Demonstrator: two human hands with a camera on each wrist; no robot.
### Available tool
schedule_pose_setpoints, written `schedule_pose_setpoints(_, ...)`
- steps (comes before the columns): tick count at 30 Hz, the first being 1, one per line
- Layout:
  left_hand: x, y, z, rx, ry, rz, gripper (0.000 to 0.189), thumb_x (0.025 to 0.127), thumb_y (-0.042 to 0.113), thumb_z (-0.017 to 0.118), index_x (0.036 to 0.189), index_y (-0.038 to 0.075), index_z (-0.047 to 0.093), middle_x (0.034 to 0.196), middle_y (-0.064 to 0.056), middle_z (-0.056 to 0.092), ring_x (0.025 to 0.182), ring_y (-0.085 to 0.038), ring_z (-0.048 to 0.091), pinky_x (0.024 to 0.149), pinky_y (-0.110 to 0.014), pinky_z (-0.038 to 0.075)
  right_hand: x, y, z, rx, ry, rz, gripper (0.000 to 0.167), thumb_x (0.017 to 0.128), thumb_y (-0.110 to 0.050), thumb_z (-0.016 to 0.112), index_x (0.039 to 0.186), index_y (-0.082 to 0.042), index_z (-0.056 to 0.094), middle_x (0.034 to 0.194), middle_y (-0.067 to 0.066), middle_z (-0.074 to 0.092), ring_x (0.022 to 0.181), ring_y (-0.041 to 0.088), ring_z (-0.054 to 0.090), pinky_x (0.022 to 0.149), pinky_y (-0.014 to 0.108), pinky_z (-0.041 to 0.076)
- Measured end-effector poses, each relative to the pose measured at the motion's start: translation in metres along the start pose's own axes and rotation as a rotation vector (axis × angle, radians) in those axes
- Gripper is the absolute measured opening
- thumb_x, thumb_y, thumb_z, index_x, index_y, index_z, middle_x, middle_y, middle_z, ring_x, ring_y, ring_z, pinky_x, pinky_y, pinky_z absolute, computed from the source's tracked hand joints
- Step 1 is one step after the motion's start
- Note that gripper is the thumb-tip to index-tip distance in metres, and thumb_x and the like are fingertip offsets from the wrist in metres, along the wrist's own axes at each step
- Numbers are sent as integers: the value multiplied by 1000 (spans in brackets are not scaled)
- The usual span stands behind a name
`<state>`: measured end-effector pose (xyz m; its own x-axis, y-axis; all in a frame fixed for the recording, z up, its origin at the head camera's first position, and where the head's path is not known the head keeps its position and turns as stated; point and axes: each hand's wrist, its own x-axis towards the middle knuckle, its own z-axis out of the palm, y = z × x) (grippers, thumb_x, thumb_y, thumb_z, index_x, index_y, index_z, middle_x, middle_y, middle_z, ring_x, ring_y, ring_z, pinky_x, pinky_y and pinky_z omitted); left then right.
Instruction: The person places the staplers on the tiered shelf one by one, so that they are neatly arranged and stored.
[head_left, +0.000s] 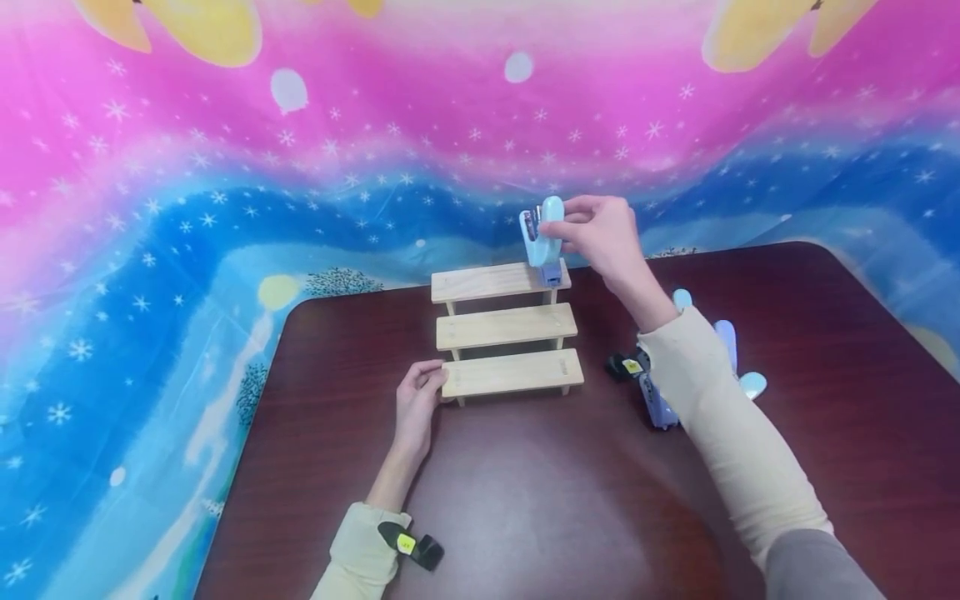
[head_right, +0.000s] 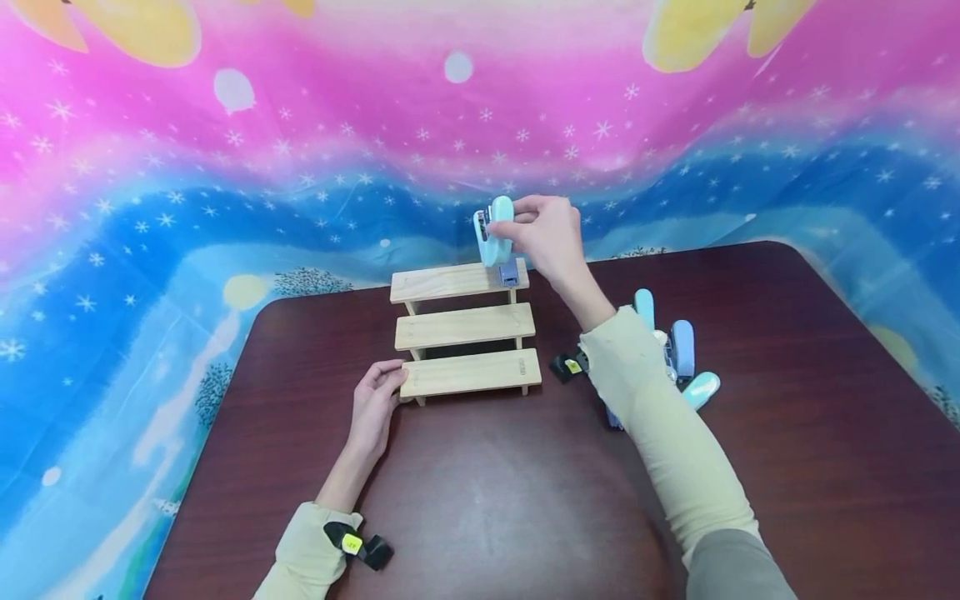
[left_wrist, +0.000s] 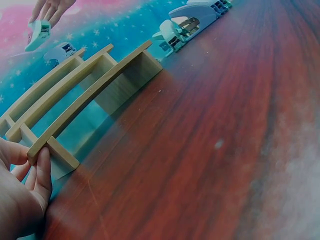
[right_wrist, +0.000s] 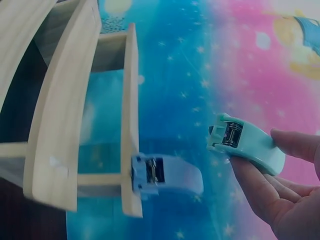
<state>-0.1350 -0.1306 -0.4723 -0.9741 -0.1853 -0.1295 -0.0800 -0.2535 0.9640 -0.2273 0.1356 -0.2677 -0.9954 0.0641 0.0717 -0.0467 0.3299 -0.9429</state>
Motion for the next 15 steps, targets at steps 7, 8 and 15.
schedule_pose_setpoints(7,0,-1,0,1,-2,-4,27,96,0,65,120,-10,61,96,-2,70,78,-10,62,64,-19,50,7,1,24,-186,-2,-45,42,89,-23,83,123,-1,73,112,17,76,102,27,74,83,36,61)
schedule_pose_setpoints(8,0,-1,0,3,-2,-4,28,95,1,65,121,-10,61,97,-3,70,78,-10,62,64,-19,50,7,1,26,-208,1,-50,41,89,-23,83,122,-1,73,112,17,76,102,28,73,82,37,61)
schedule_pose_setpoints(15,0,-1,0,2,-1,6,25,96,1,65,119,-9,62,97,-3,70,78,-10,62,64,-20,51,12,2,43,-270,12,-64,40,89,-23,82,120,1,74,110,17,76,99,29,73,75,38,62)
